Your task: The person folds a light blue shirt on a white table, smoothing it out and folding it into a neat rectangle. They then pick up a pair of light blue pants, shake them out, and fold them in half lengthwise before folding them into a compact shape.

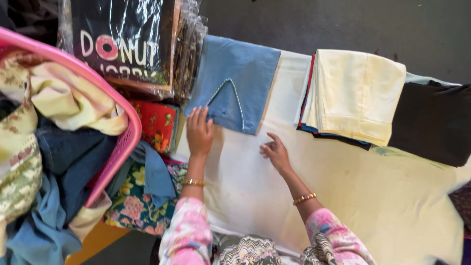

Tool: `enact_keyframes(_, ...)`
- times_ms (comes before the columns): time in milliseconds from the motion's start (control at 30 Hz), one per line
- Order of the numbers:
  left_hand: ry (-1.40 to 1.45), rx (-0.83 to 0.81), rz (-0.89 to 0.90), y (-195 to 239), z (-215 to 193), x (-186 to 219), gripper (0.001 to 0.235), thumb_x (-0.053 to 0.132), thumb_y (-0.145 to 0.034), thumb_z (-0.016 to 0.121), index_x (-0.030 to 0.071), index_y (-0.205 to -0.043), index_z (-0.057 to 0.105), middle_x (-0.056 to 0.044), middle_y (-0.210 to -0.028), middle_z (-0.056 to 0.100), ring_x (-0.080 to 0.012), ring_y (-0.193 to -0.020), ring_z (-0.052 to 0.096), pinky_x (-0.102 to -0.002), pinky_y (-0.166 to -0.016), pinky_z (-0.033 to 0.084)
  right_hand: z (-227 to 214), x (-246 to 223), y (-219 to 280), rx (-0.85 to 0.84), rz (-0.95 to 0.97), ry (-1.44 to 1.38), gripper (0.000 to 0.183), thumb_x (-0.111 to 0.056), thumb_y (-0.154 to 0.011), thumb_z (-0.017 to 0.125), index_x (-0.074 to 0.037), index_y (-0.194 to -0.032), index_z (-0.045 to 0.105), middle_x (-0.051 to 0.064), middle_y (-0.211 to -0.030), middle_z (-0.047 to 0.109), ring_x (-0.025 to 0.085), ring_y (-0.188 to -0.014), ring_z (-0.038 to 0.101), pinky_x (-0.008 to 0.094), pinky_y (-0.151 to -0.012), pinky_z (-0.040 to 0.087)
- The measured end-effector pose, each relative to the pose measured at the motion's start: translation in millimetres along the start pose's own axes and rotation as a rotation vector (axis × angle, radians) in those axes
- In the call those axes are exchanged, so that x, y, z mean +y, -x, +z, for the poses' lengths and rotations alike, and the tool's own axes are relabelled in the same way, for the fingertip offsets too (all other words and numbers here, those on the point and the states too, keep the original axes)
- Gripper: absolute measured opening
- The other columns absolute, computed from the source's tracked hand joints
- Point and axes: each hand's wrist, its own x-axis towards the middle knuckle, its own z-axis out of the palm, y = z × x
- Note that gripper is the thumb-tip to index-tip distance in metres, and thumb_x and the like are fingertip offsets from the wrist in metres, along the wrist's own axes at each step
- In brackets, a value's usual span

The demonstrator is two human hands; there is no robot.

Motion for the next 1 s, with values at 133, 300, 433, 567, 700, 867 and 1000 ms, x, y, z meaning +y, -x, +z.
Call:
enact_keyframes(133,-0.214,0.154,-0.061,88,-71,-12,0.022,0.013,-0.098,0.064,0.017,-0.119,0.069,-0.007,-0.133,0.066,-0.0324,-0.136,0.054,-0.054,-0.126,0.031,-42,28,77,-0.055,-0.036,0.042,0.052,-0.007,-0.097,0.062,-0.005,-0.147,0.047,0.009,-0.096,0.072,0.014,-0.078,0.069,0.027,-0.064,0.055)
enact_keyframes(300,-0.521,0.173,-0.717,145,-134,-24,0.062,0.036,-0.077,0.081,0.006,-0.129,0.067,-0.009,-0.101,0.073,-0.0429,-0.120,0.054,-0.081,-0.104,0.014,-97,47,152,-0.074,0.040,0.135,0.051,-0.004,-0.096,0.060,-0.007,-0.146,0.050,0.007,-0.094,0.073,0.013,-0.077,0.069,0.027,-0.064,0.055)
enact_keyframes(433,-0.320,0.089,-0.816,183,-82,-93,0.020,0.030,-0.095,0.071,0.014,-0.106,0.077,-0.010,-0.107,0.074,-0.0351,-0.104,0.061,-0.057,-0.091,0.046,-126,40,185,-0.074,0.052,0.190,0.053,-0.005,-0.095,0.060,-0.008,-0.147,0.050,0.006,-0.093,0.073,0.013,-0.077,0.068,0.027,-0.065,0.056)
enact_keyframes(567,0.158,0.261,-0.387,176,-14,-38,0.008,0.011,-0.097,0.065,0.004,-0.099,0.067,-0.015,-0.098,0.064,-0.0323,-0.093,0.058,-0.043,-0.085,0.047,-145,26,213,-0.042,0.036,0.252,0.056,-0.011,-0.095,0.065,-0.010,-0.149,0.049,0.007,-0.097,0.073,0.014,-0.082,0.067,0.030,-0.072,0.054)
enact_keyframes(700,1.054,-0.091,-0.329,203,85,141,0.018,0.007,-0.102,0.049,0.006,-0.084,0.051,-0.006,-0.079,0.042,-0.0236,-0.074,0.040,-0.037,-0.066,0.037,-145,-22,247,-0.122,0.143,-0.116,0.061,-0.029,-0.093,0.058,-0.019,-0.150,0.043,0.004,-0.108,0.074,0.015,-0.093,0.070,0.034,-0.081,0.057)
enact_keyframes(867,0.726,-0.321,0.265,239,3,370,0.015,0.003,-0.083,0.064,0.008,-0.097,0.068,-0.014,-0.100,0.061,-0.0341,-0.101,0.058,-0.046,-0.092,0.045,-173,-37,255,-0.240,0.253,-0.739,0.050,-0.049,-0.094,0.056,-0.016,-0.132,0.051,0.008,-0.106,0.074,0.022,-0.095,0.072,0.038,-0.084,0.058)
enact_keyframes(1000,0.677,-0.236,0.216,265,-41,378,0.027,-0.002,-0.090,0.060,0.009,-0.112,0.071,-0.014,-0.118,0.067,-0.0324,-0.118,0.061,-0.044,-0.107,0.049,-251,30,209,-0.027,0.082,-0.788,0.021,-0.029,-0.104,0.067,-0.009,-0.108,0.065,0.008,-0.100,0.070,0.020,-0.089,0.068,0.035,-0.084,0.058)
